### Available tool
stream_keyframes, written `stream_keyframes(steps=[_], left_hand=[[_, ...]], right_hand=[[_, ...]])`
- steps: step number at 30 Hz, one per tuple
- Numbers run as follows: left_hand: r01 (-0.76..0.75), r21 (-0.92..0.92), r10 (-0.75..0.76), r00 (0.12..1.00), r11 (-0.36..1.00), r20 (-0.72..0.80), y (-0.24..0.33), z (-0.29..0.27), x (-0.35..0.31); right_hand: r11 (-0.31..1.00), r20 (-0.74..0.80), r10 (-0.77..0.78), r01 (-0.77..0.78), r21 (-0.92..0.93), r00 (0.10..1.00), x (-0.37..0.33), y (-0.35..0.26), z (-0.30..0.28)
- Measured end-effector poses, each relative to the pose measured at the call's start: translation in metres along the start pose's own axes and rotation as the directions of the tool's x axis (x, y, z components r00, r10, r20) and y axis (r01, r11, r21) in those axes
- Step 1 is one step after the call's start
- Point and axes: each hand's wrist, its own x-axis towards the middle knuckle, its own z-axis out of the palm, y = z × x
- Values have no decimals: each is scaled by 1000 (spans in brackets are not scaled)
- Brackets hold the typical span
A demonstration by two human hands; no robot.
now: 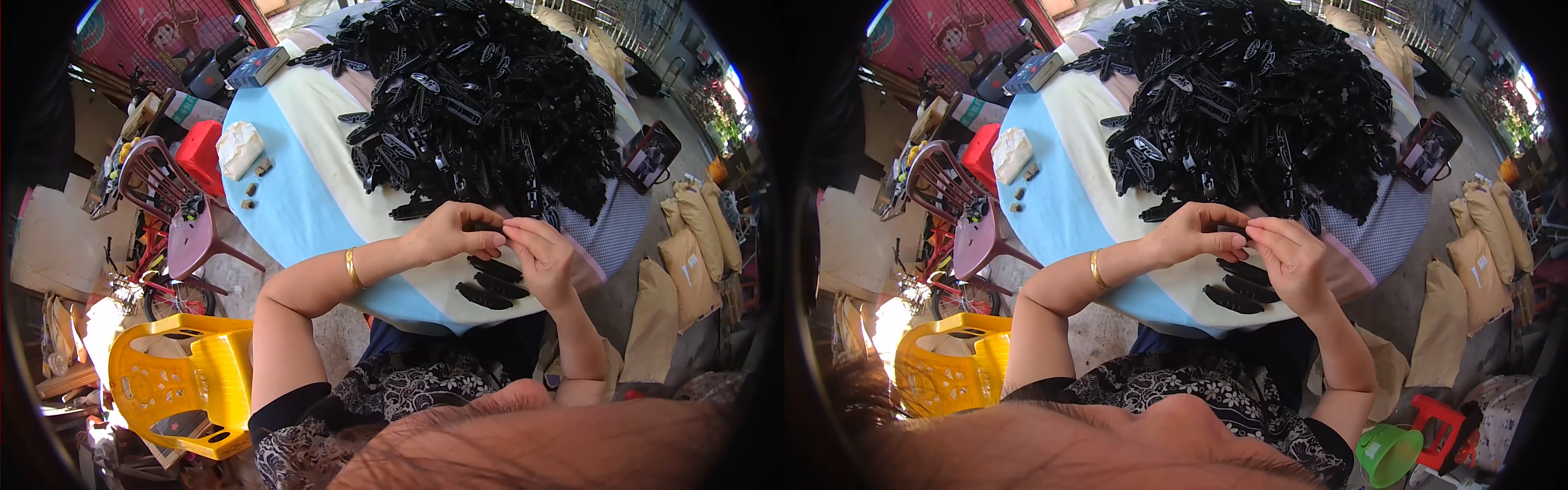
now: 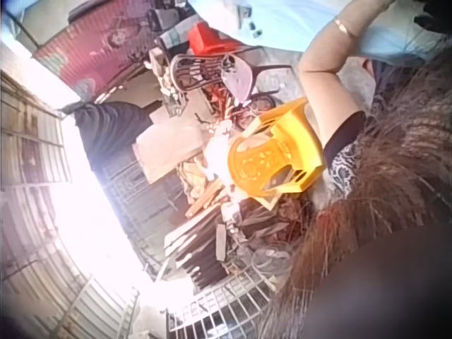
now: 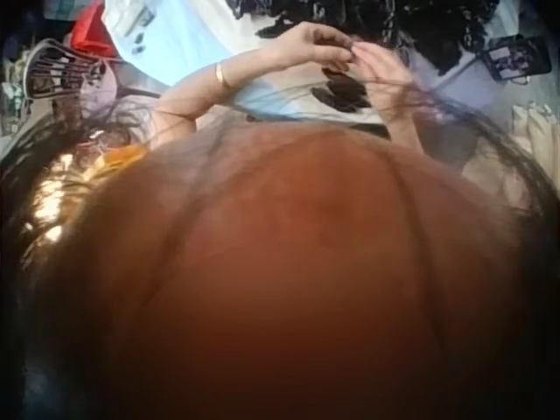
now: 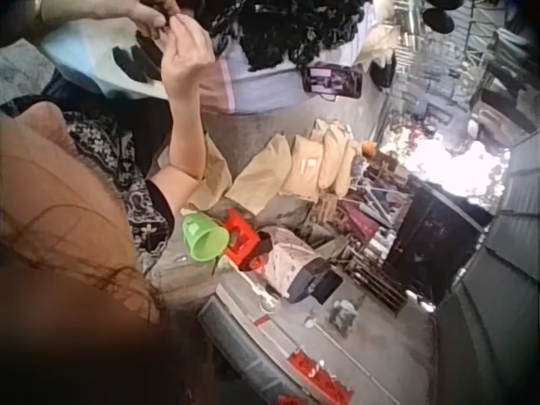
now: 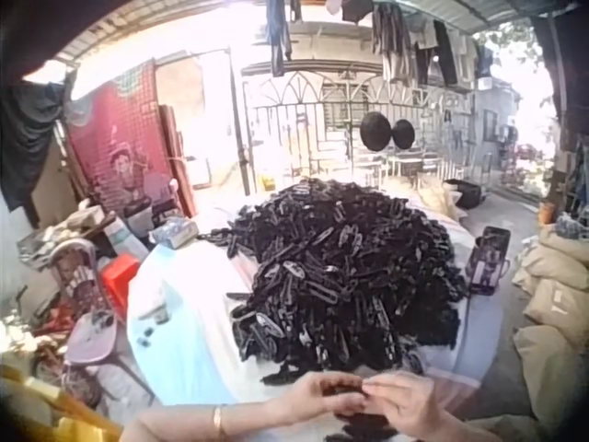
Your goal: Assembling black plastic hair clips by snapping pieces together at a table.
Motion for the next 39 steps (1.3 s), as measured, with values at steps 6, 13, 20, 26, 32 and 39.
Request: stream_keyframes(steps=[6,13,20,26,32,39], left_hand=[[108,-108,-103,993,988,52,2,-2,0],[106,-89,-102,994,990,47,0,-5,0],[-273,386,272,960,881,59,7,7,-8],[-353,651,373,921,672,113,2,12,-16],[-456,717,468,860,527,202,-4,13,-15],[10,1000,383,924,-13,-5,43,-28,-29]], right_hand=[[988,-22,-133,131,-81,991,-5,0,0],[983,-9,-149,147,-108,989,-9,-2,-3],[908,122,301,-323,268,946,-12,-9,-6],[884,297,342,-412,222,892,-14,-1,-13],[975,194,201,-215,53,960,-21,4,-11],[997,502,62,-81,15,862,-4,5,-29]])
